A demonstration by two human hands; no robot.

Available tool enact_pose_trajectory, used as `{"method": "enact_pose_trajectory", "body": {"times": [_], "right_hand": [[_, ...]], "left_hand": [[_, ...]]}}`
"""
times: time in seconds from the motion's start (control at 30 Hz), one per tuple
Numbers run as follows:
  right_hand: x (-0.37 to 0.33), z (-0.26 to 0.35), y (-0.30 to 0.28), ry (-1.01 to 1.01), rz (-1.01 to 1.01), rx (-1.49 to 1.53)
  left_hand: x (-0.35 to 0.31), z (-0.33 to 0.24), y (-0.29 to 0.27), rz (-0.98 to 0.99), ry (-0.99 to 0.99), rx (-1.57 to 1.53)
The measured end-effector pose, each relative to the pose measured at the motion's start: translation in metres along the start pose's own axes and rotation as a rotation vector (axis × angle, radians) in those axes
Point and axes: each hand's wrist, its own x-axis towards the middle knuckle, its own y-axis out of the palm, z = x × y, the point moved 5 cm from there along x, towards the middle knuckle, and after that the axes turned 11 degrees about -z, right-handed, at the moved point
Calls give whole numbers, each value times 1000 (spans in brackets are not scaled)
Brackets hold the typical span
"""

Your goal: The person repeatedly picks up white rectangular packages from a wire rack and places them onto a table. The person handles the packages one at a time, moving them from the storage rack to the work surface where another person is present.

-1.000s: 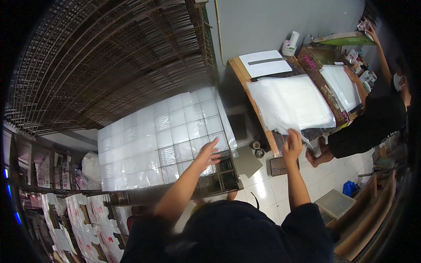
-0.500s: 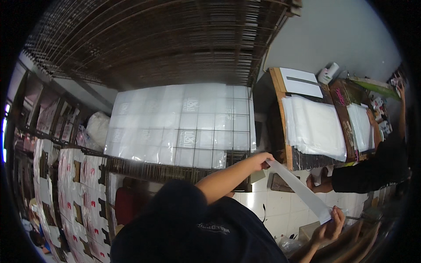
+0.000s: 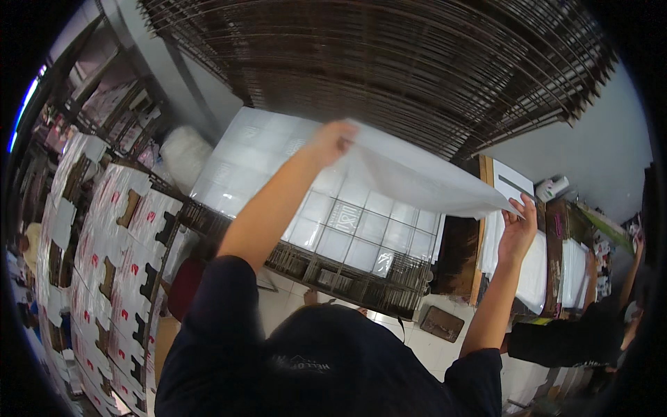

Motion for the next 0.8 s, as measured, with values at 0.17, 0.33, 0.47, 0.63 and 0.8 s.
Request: {"method": "enact_pose_trajectory", "body": {"times": [0.17,0.33,0.47,0.63,0.8], "right_hand": [[-27,-35,30,16,36,-208],[-91,-121,9,130,137,-447],[-114,-231,-39,189,251,-679],[-136,-313,-75,46,264,-971],[-158,-329,-82,-11,206,-1242]], "left_hand": [[-61,-50,-57,-61,211,4],[-103,39,-160,-264,200,186],[-73,158,-242,-338,71,195],[-44,219,-285,-449,165,675],[-37,222,-293,-448,226,883]]}}
